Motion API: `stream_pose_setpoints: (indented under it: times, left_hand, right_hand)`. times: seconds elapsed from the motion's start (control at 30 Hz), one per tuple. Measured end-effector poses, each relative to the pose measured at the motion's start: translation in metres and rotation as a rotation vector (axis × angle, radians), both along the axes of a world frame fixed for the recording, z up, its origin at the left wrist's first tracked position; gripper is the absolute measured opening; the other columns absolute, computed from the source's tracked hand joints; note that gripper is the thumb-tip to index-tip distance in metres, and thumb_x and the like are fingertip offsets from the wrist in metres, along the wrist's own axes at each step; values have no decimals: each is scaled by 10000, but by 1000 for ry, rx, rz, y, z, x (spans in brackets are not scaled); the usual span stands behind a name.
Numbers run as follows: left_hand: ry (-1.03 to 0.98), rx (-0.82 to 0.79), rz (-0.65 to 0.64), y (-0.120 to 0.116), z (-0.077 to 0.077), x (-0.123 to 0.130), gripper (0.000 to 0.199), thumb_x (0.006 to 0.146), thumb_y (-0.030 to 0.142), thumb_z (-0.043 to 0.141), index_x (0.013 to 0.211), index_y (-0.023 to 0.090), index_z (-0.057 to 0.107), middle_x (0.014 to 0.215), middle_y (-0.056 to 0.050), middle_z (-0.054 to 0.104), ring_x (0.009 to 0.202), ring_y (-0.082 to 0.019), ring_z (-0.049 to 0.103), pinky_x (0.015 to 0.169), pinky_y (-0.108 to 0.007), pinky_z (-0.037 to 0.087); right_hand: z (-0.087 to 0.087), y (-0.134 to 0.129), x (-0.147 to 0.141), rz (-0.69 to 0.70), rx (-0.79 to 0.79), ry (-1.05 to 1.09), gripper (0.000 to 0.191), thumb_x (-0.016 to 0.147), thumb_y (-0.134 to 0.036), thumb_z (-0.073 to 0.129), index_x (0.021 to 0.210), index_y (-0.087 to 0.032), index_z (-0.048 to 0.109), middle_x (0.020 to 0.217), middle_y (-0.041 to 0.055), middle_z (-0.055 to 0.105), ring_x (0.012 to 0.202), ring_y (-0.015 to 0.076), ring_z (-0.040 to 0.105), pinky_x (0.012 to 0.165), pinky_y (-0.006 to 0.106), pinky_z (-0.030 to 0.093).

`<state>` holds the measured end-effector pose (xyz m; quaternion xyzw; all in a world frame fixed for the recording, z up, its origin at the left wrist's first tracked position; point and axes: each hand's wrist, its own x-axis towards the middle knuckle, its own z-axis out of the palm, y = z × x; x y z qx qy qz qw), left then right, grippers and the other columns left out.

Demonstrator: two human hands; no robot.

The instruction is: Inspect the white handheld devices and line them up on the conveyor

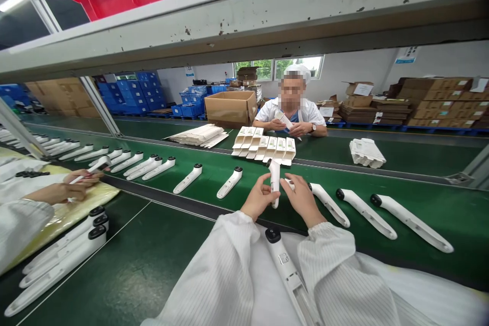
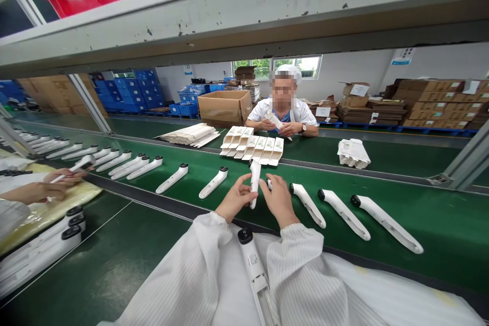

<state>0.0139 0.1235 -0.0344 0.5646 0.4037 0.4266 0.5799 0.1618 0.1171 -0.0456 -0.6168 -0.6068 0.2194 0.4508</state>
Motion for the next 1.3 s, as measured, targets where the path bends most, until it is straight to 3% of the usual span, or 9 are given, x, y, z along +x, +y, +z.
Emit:
stream_pose_setpoints:
  times: [0.2, 0.37, 0.47, 0.6, 0.77, 0.87, 1.03, 1.17, 1.3]
  left_hand:
    - [97, 236, 4, 8, 4, -7, 478, 769, 322, 604, 1222, 200, 514, 896, -39, 569, 770, -141, 544, 688, -260, 446]
    - [936, 326, 448, 23, 5, -48, 438, 771, 220, 571, 1206, 182, 529, 1196, -145, 529, 1130, -298, 464, 908, -416, 387]
    - [1251, 200, 367, 28, 1, -63, 441, 765, 171, 554, 1204, 147, 524, 1200, -183, 523, 1169, -332, 436, 907, -424, 379]
    - [936, 55, 290, 33, -1, -58, 416, 815, 225, 511, 1214, 105, 503, 1110, -171, 581, 1061, -271, 534, 818, -313, 419]
    - [127, -317, 80, 23, 2, -37, 341, 841, 338, 497, 1127, 158, 541, 884, -76, 625, 760, -156, 595, 477, -187, 342]
    - [-31, -315, -1, 11, 4, -24, 447, 765, 331, 624, 1172, 193, 502, 838, -42, 607, 699, -124, 584, 458, -166, 325]
    - [7, -54, -29, -3, 7, -5, 670, 634, 288, 757, 1225, 225, 446, 827, -3, 561, 660, -95, 538, 524, -180, 380]
    - [30, 44, -56, 5, 13, -12, 473, 719, 367, 666, 1147, 213, 535, 896, -39, 578, 768, -141, 562, 597, -222, 419]
    - [489, 198, 381, 24, 16, -49, 364, 807, 282, 527, 1157, 180, 544, 1096, -116, 573, 1051, -240, 521, 843, -357, 433]
  right_hand:
    - [11, -5, -10, 368, -150, 786, 481, 704, -424, 646, 1145, -272, 530, 1154, 33, 615, 1008, 222, 569, 741, 313, 458]
    - [21, -15, -5, 408, -167, 877, 487, 664, -395, 701, 1115, -283, 553, 1168, 26, 620, 1013, 212, 556, 753, 304, 442]
    - [26, -18, -7, 454, -193, 825, 451, 691, -388, 679, 1103, -264, 543, 1131, 34, 631, 991, 198, 566, 781, 300, 438]
    - [23, -16, -10, 357, -261, 604, 330, 810, -369, 515, 1107, -225, 502, 1099, 57, 621, 940, 202, 597, 784, 314, 447]
    - [7, -10, -4, -38, -343, -300, 300, 849, -255, 420, 1095, -144, 550, 1092, 146, 586, 1000, 279, 557, 847, 388, 407]
    - [1, -7, -1, -119, -210, -463, 325, 846, -237, 425, 1105, -114, 579, 1184, 181, 538, 1132, 315, 476, 920, 409, 370]
    - [7, -4, -9, 122, -81, 173, 366, 785, -420, 538, 1075, -206, 602, 1082, 90, 627, 991, 249, 577, 852, 370, 436]
    - [13, -6, -13, 319, -195, 728, 415, 706, -398, 606, 1089, -239, 584, 1056, 38, 653, 923, 227, 605, 688, 312, 476]
    - [21, -14, -8, 400, -241, 824, 373, 688, -363, 635, 1041, -242, 615, 1133, 35, 638, 957, 224, 601, 709, 298, 464]
